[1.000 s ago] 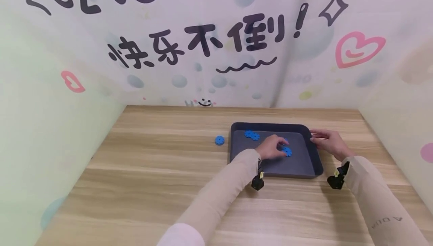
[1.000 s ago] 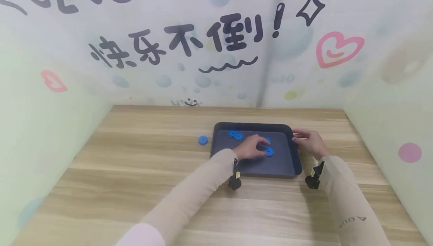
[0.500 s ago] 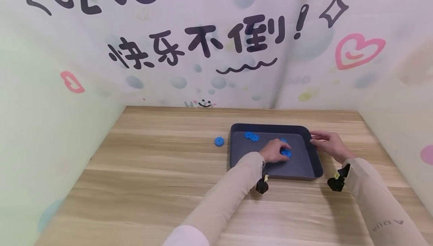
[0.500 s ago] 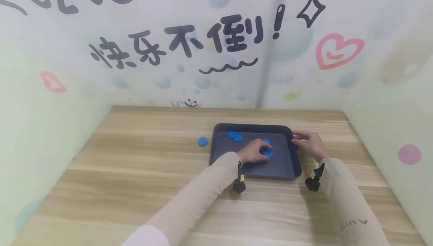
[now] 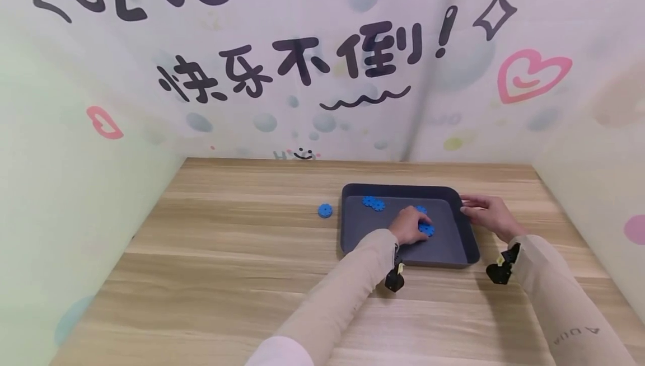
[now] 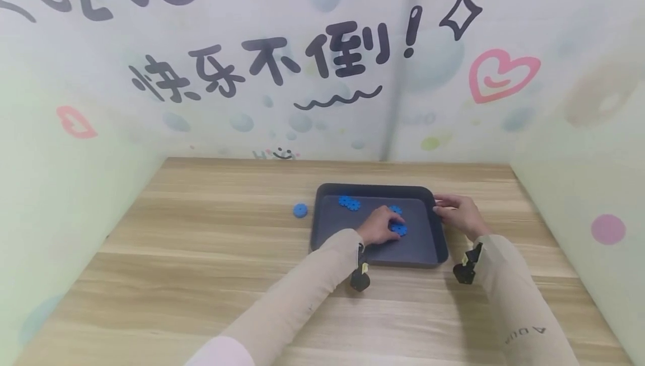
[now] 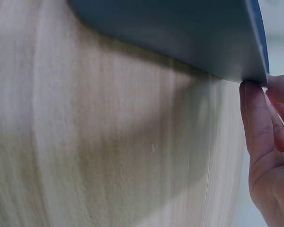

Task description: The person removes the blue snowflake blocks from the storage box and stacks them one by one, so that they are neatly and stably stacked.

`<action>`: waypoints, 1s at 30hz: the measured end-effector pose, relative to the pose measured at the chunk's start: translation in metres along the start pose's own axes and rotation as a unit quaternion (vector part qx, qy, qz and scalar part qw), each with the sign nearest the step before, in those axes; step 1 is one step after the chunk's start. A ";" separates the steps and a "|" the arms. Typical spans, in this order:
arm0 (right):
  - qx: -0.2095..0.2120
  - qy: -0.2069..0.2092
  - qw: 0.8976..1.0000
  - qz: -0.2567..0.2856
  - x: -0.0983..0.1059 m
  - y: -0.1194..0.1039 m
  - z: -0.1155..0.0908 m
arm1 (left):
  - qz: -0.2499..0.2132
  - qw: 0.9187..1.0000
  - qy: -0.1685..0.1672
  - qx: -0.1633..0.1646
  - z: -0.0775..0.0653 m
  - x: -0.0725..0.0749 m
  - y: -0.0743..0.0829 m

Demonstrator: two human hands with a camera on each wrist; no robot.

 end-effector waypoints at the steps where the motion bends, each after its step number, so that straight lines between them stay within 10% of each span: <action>1: -0.003 0.000 1.000 -0.002 0.000 0.000 0.000 | 0.002 1.000 0.002 0.004 0.000 0.000 0.001; 20: -0.014 -0.007 1.000 -0.007 -0.001 -0.002 0.000 | 0.035 0.995 0.007 0.091 -0.003 -0.003 0.010; 30: 0.010 0.002 1.000 0.001 0.000 -0.003 -0.002 | 0.008 0.997 0.009 0.082 0.000 -0.003 0.007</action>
Point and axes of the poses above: each hand's wrist, its own z-axis towards the middle knuckle, its own x-axis out of the back of the hand, y = z × x, the point moved 1 cm from there along z, towards the middle knuckle, and after that the axes turned 2 degrees about z, right-handed, at the moved point
